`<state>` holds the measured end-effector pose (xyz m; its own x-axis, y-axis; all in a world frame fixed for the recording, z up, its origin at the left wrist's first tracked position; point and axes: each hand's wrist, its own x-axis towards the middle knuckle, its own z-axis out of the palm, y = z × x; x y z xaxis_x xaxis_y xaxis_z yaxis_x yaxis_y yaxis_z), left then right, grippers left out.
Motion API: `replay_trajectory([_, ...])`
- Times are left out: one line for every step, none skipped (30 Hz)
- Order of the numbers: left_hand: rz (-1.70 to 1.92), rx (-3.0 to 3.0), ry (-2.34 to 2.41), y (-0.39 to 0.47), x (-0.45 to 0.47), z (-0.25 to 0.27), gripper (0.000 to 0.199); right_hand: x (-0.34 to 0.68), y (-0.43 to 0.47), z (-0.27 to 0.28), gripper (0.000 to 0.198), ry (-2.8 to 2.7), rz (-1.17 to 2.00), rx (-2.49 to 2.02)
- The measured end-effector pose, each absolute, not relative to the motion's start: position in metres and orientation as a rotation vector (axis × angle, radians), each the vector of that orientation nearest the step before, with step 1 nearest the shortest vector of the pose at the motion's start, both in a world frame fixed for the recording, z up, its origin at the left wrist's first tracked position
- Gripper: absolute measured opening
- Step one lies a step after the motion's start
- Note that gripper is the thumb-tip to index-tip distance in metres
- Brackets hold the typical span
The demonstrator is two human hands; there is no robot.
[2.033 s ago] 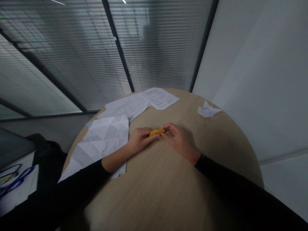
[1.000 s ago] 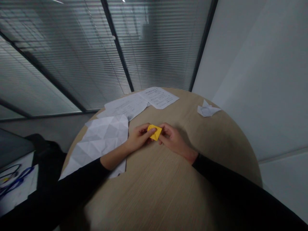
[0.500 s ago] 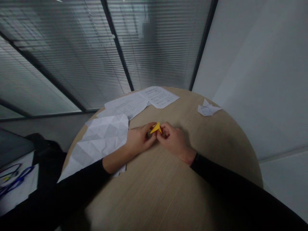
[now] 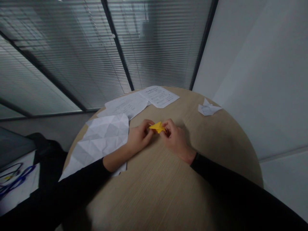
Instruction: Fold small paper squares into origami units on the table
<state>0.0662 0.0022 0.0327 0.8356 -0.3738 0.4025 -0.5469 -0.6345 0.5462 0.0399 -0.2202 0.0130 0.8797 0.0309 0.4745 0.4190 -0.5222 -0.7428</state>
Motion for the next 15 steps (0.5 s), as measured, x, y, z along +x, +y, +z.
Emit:
replay_trajectory([0.277, 2.214, -0.691, 0.003, 0.068, 0.032, 0.031, 0.041, -0.221, 0.012, 0.018, -0.359, -0.489, -2.046])
replay_trajectory([0.224, 2.093, -0.713, 0.004, 0.070, 0.031, 0.033, 0.042, -0.222, 0.011, 0.020, -0.386, -0.485, -2.020])
replay_trajectory([0.173, 1.974, -0.730, 0.005, 0.073, 0.029, 0.033, 0.043, -0.222, 0.011, 0.020, -0.404, -0.485, -1.999])
replay_trajectory([0.119, 1.865, -0.739, 0.005, 0.074, 0.028, 0.032, 0.044, -0.223, 0.012, 0.020, -0.411, -0.486, -1.981])
replay_trajectory([0.064, 1.772, -0.741, 0.005, 0.076, 0.027, 0.032, 0.044, -0.224, 0.012, 0.020, -0.408, -0.483, -1.966])
replay_trajectory([0.014, 1.699, -0.734, 0.005, 0.077, 0.026, 0.033, 0.044, -0.224, 0.013, 0.019, -0.402, -0.479, -1.952])
replay_trajectory([-0.024, 1.646, -0.719, 0.004, 0.079, 0.025, 0.035, 0.044, -0.224, 0.014, 0.018, -0.399, -0.472, -1.939])
replay_trajectory([-0.048, 1.616, -0.697, 0.004, 0.080, 0.024, 0.037, 0.043, -0.224, 0.015, 0.017, -0.404, -0.463, -1.927])
replay_trajectory([-0.058, 1.606, -0.668, 0.002, 0.080, 0.022, 0.039, 0.043, -0.224, 0.016, 0.015, -0.414, -0.456, -1.913])
replay_trajectory([-0.056, 1.611, -0.636, 0.001, 0.081, 0.021, 0.040, 0.042, -0.223, 0.016, 0.015, -0.425, -0.452, -1.893])
replay_trajectory([-0.040, 1.626, -0.607, 0.000, 0.082, 0.019, 0.041, 0.042, -0.222, 0.016, 0.016, -0.429, -0.454, -1.864])
replay_trajectory([-0.018, 1.650, -0.587, -0.001, 0.082, 0.018, 0.040, 0.042, -0.221, 0.016, 0.019, -0.424, -0.456, -1.828])
replay_trajectory([0.008, 1.677, -0.578, -0.001, 0.082, 0.018, 0.039, 0.042, -0.220, 0.015, 0.023, -0.411, -0.458, -1.794])
replay_trajectory([0.036, 1.701, -0.581, -0.001, 0.082, 0.017, 0.038, 0.043, -0.220, 0.015, 0.026, -0.394, -0.459, -1.768])
replay_trajectory([0.062, 1.716, -0.591, -0.001, 0.082, 0.018, 0.038, 0.044, -0.219, 0.014, 0.027, -0.382, -0.457, -1.760])
